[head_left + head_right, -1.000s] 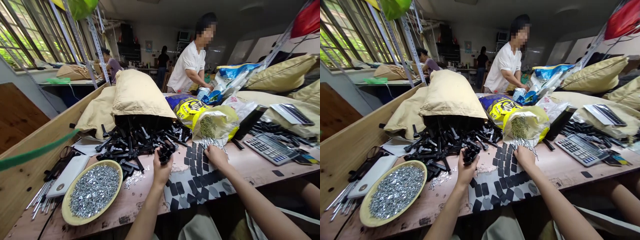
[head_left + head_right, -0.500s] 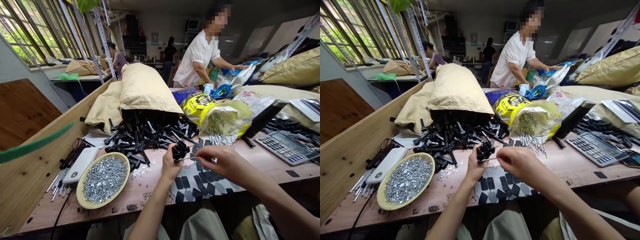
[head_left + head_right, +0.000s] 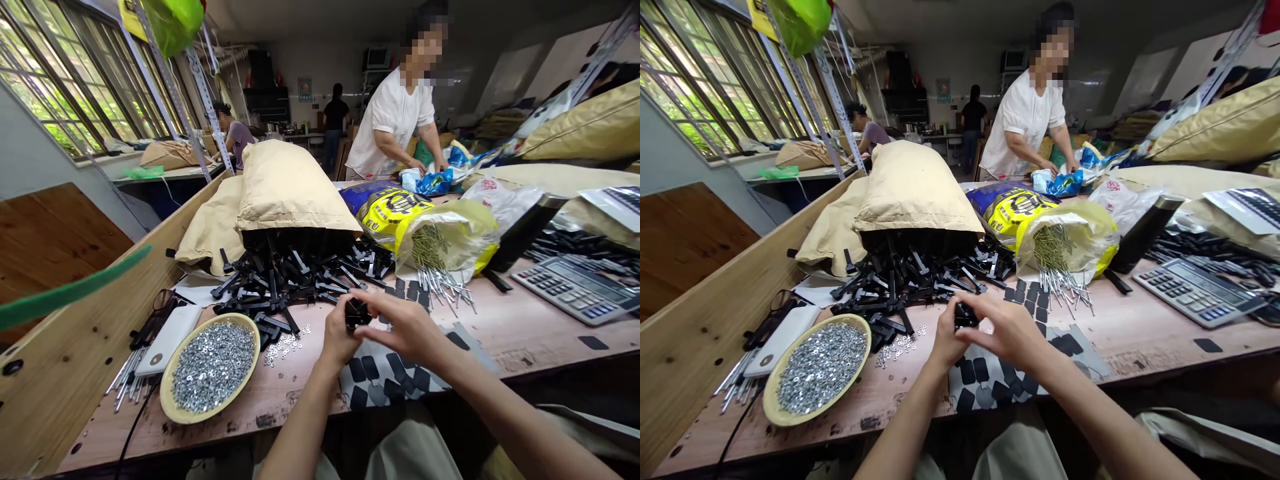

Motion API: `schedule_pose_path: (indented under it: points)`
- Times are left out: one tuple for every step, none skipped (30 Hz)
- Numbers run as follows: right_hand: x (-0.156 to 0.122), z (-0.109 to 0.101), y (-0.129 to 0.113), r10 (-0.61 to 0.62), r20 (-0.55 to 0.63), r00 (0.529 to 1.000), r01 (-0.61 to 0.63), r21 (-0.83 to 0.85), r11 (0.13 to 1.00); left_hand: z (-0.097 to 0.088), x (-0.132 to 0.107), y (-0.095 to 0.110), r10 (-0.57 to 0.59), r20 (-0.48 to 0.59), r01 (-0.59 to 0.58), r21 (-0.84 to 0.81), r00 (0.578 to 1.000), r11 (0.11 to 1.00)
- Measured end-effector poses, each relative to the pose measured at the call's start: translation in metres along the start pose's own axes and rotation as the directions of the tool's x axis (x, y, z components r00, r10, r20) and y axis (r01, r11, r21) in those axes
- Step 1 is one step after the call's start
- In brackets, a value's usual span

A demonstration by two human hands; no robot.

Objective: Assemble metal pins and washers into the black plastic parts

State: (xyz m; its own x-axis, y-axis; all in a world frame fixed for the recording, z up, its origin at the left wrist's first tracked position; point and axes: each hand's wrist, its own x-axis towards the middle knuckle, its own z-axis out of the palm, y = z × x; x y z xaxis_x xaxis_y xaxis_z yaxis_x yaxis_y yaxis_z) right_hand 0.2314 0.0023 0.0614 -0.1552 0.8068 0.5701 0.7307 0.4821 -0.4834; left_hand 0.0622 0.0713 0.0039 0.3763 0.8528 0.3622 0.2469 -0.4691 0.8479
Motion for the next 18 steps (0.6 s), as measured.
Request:
schedule_pose_path:
  points:
    - [-0.008, 0.002, 0.011, 0.101, -0.117, 0.988, -0.094, 0.06, 0.994, -0.003, 0.002, 0.004, -0.035, -0.055, 0.033, -0.04, 0.998, 0.999]
    - [-0.018, 0.006, 0.024, 0.224, -0.244, 0.943, -0.204, 0.105, 0.973, -0.006, 0.004, 0.009, -0.075, -0.115, 0.066, -0.082, 0.991, 0.994]
    - [-0.029, 0.011, 0.038, 0.345, -0.354, 0.869, -0.317, 0.137, 0.938, -0.01, 0.006, 0.016, -0.107, -0.151, 0.089, -0.122, 0.983, 0.989]
    - [-0.04, 0.017, 0.053, 0.446, -0.422, 0.789, -0.421, 0.156, 0.893, -0.013, 0.008, 0.023, -0.121, -0.146, 0.097, -0.157, 0.982, 0.983]
    - [-0.051, 0.025, 0.067, 0.522, -0.433, 0.735, -0.507, 0.16, 0.847, -0.015, 0.011, 0.031, -0.119, -0.112, 0.097, -0.188, 0.987, 0.977]
    - [-0.061, 0.034, 0.079, 0.576, -0.404, 0.711, -0.562, 0.165, 0.81, -0.017, 0.013, 0.038, -0.118, -0.067, 0.101, -0.219, 0.991, 0.97]
    - [-0.07, 0.042, 0.088, 0.614, -0.359, 0.703, -0.597, 0.173, 0.784, -0.019, 0.016, 0.045, -0.129, -0.048, 0.113, -0.251, 0.99, 0.961]
    - [-0.077, 0.05, 0.094, 0.634, -0.312, 0.708, -0.61, 0.182, 0.771, -0.02, 0.019, 0.05, -0.154, -0.07, 0.129, -0.284, 0.986, 0.95]
    - [-0.081, 0.056, 0.098, 0.638, -0.27, 0.721, -0.609, 0.192, 0.769, -0.02, 0.022, 0.054, -0.185, -0.104, 0.144, -0.316, 0.977, 0.938]
    - [-0.084, 0.061, 0.099, 0.634, -0.236, 0.736, -0.602, 0.2, 0.773, -0.02, 0.025, 0.058, -0.206, -0.125, 0.153, -0.34, 0.971, 0.928]
    - [-0.086, 0.064, 0.098, 0.625, -0.212, 0.751, -0.593, 0.2, 0.78, -0.02, 0.027, 0.06, -0.209, -0.115, 0.156, -0.359, 0.971, 0.92]
    - [-0.086, 0.065, 0.097, 0.615, -0.186, 0.766, -0.583, 0.198, 0.788, -0.02, 0.029, 0.061, -0.198, -0.072, 0.157, -0.377, 0.978, 0.913]
    - [-0.086, 0.065, 0.096, 0.605, -0.161, 0.78, -0.575, 0.199, 0.794, -0.02, 0.03, 0.063, -0.189, -0.027, 0.163, -0.397, 0.982, 0.903]
    - [-0.085, 0.065, 0.095, 0.599, -0.144, 0.787, -0.568, 0.206, 0.797, -0.021, 0.031, 0.064, -0.201, -0.004, 0.181, -0.419, 0.979, 0.89]
    - [-0.084, 0.063, 0.094, 0.597, -0.14, 0.79, -0.564, 0.216, 0.797, -0.021, 0.03, 0.066, -0.236, -0.014, 0.206, -0.44, 0.972, 0.874]
    - [-0.083, 0.062, 0.093, 0.594, -0.142, 0.792, -0.558, 0.226, 0.798, -0.021, 0.029, 0.068, -0.277, -0.033, 0.231, -0.461, 0.96, 0.857]
    - [-0.082, 0.061, 0.093, 0.589, -0.143, 0.796, -0.551, 0.234, 0.801, -0.021, 0.028, 0.071, -0.309, -0.047, 0.251, -0.476, 0.95, 0.843]
    - [-0.082, 0.06, 0.093, 0.584, -0.144, 0.799, -0.544, 0.238, 0.804, -0.021, 0.026, 0.074, -0.306, -0.015, 0.261, -0.486, 0.952, 0.834]
